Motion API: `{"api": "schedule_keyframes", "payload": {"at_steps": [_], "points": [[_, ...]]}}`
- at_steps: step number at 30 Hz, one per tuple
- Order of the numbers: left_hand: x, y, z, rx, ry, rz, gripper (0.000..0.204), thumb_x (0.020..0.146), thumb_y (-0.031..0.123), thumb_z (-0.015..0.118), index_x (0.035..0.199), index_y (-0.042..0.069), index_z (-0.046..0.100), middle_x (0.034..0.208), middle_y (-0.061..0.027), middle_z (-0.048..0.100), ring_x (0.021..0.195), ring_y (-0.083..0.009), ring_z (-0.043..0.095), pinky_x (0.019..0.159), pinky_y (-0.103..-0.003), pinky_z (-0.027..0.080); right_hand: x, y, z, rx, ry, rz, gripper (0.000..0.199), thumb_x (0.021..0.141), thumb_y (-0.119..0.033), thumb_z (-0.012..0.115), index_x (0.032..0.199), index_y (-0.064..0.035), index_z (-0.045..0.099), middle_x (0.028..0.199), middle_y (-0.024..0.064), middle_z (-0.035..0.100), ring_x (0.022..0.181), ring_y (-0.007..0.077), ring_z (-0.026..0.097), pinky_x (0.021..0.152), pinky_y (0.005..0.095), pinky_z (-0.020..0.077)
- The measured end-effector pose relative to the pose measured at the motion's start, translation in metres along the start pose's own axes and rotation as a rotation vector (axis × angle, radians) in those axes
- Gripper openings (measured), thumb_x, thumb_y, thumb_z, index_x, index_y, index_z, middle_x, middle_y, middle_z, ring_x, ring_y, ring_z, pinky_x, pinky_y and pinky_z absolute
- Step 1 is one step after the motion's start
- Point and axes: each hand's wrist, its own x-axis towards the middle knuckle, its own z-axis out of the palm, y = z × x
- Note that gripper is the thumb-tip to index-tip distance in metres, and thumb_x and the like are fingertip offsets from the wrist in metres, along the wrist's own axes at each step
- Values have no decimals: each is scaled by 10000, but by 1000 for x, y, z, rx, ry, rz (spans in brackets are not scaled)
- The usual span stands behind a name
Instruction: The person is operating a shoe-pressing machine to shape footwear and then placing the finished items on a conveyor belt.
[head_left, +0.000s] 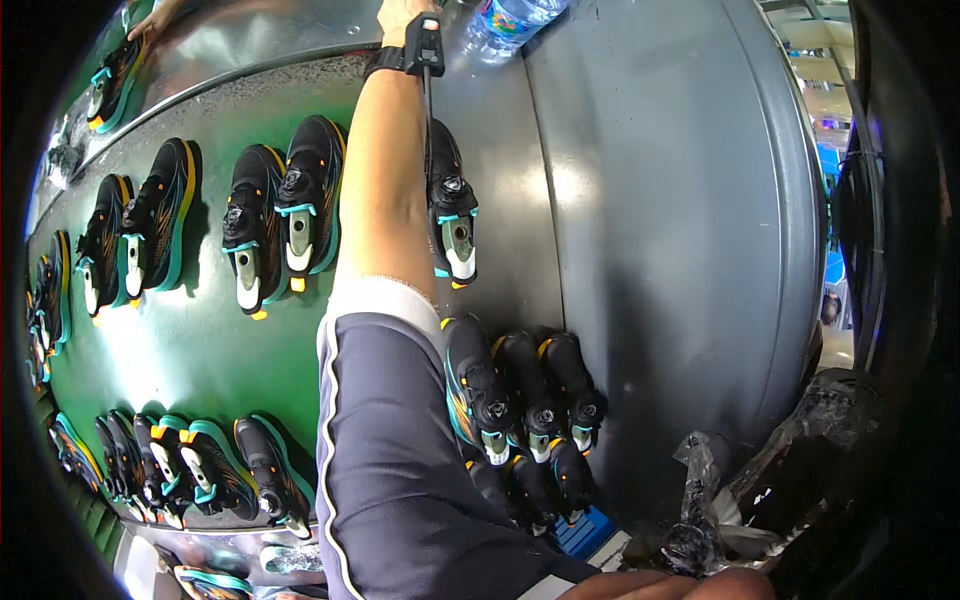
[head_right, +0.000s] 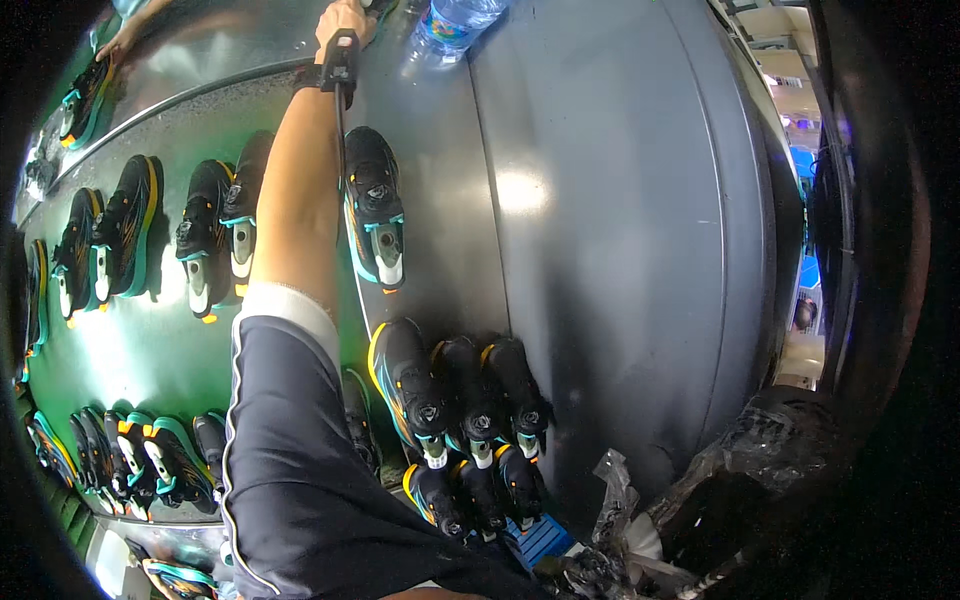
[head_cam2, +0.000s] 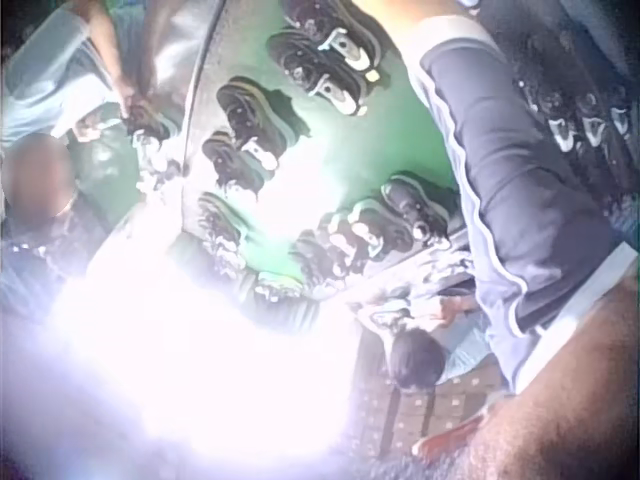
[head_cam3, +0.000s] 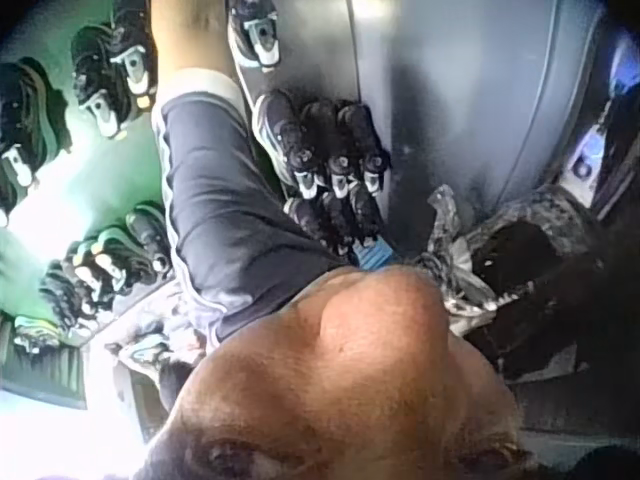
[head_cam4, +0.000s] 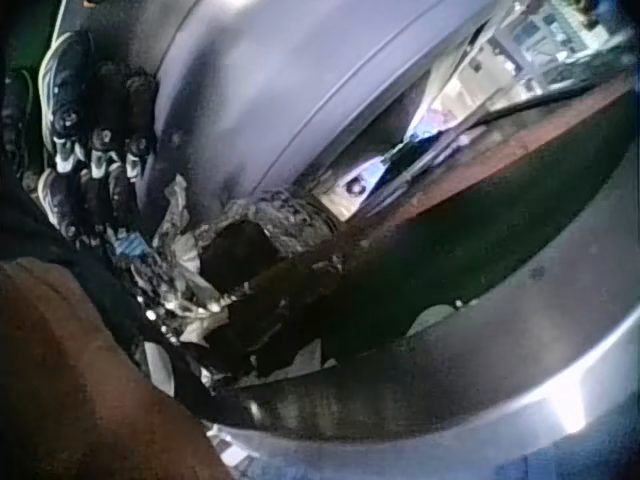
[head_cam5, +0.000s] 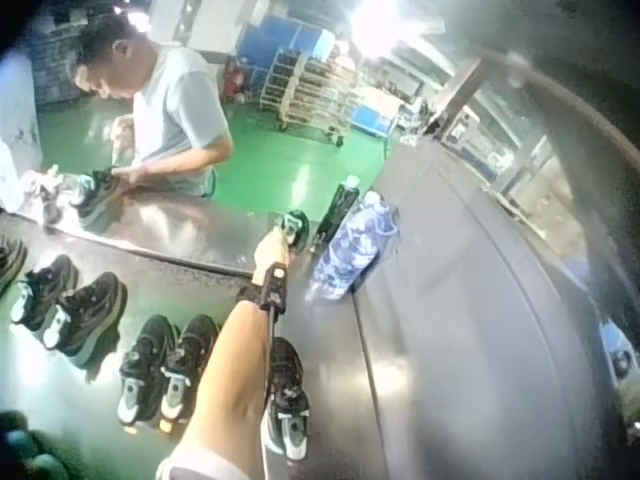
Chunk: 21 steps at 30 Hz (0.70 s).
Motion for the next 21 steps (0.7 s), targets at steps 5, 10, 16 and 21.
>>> {"api": "schedule_keyframes", "payload": {"at_steps": [5, 10, 16, 21], "points": [[-55, 60, -66, 20, -202, 77, 333, 721, 150, 692, 1018, 12, 631, 946, -243, 671, 923, -409, 648, 824, -468, 524, -9, -6, 0, -17, 12, 22, 492, 965, -268, 499, 1360, 21, 452, 1430, 160, 451, 1275, 244, 466, 1055, 380, 379], [-64, 51, -197, -41, -274, 227, 225, 712, 118, 638, 891, -19, 645, 878, -280, 656, 865, -423, 643, 783, -475, 514, -8, -1, 5, 14, 21, -8, 486, 967, -258, 496, 1364, 19, 448, 1435, 157, 446, 1279, 238, 464, 1056, 379, 379], [-104, -48, -359, 258, -175, 259, 305, 731, 224, 660, 927, 6, 576, 802, -255, 645, 776, -447, 629, 716, -510, 510, -3, 10, 12, 92, 8, -56, 480, 970, -246, 493, 1368, 17, 443, 1441, 152, 441, 1283, 230, 461, 1057, 378, 380], [-231, -102, -426, 198, 60, 32, 411, 773, 156, 697, 1145, 69, 545, 828, -210, 673, 759, -416, 655, 663, -466, 525, -20, 21, 16, 174, 33, -84, 475, 972, -236, 490, 1372, 15, 440, 1447, 149, 437, 1287, 224, 459, 1058, 377, 380]]}}
